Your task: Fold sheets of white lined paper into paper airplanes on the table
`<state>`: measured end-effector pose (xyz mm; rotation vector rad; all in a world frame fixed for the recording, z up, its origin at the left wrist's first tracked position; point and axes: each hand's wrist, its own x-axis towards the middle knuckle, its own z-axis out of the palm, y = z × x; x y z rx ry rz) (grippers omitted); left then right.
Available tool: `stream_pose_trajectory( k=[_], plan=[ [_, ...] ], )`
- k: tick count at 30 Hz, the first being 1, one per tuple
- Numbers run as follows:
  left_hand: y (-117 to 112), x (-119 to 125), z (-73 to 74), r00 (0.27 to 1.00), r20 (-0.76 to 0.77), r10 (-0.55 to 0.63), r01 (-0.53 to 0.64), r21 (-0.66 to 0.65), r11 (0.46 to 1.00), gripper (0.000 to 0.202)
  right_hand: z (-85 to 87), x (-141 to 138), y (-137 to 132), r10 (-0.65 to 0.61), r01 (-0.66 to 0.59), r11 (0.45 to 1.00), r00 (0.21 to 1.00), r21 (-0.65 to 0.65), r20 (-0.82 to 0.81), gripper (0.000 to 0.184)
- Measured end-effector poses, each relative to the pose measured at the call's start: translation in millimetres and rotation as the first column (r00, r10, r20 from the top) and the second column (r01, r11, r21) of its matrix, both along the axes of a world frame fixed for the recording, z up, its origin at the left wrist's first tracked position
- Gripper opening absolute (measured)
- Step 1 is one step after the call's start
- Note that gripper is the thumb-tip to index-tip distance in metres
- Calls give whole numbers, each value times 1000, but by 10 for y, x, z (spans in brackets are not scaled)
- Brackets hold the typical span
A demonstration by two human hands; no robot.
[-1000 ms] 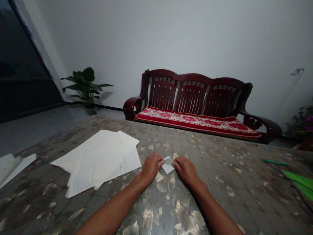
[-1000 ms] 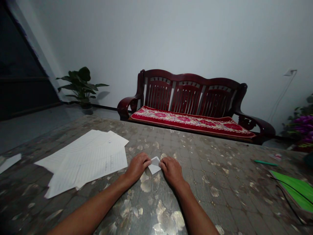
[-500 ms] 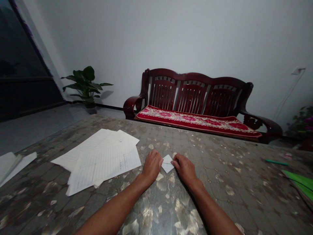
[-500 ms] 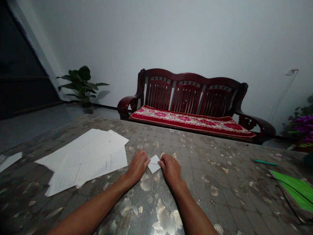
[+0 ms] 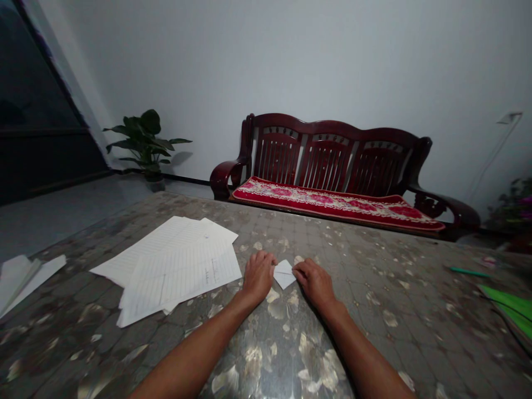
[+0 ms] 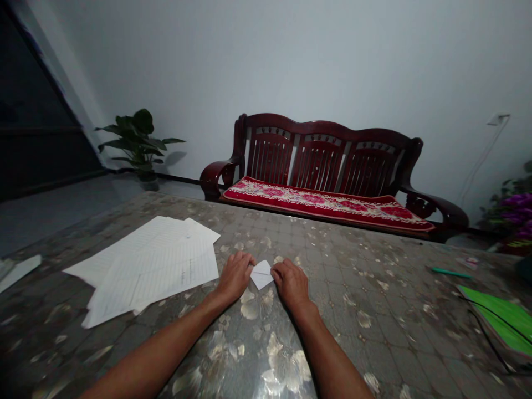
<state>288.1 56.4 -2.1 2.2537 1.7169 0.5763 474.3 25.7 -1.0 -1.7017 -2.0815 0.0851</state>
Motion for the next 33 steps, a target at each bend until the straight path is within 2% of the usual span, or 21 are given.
stream_pose_trajectory(
  k=[6,11,17,24,26,30,33],
  plan=[
    [-6,-5,39,1000,-6,29,-29,-50,998,20,10,-31,-8,79,-87,995,986,51,146,19],
    [-8,-9,47,1000,-21,11,-12,-59,998,26,24,-56,-7,139,-153,988,954,35,266,19],
    [-12,-17,35,1000,-7,-1,1,-7,1000,28,56,-63,-13,192,-200,980,948,8,255,21],
    [-4,-8,-13,1000,-11,-1,1,10,1000,27,72,-67,-29,198,-199,980,954,-20,225,21],
    [16,-21,-27,1000,17,5,-5,9,1000,27,69,-63,-35,192,-192,981,956,-18,223,21],
    [127,-137,-46,982,187,-3,4,-9,1000,25,64,-57,-42,185,-185,983,956,-18,228,23],
    [196,-273,-39,968,252,-4,10,-25,1000,37,69,-60,-46,179,-180,984,957,-17,229,24]
  ],
)
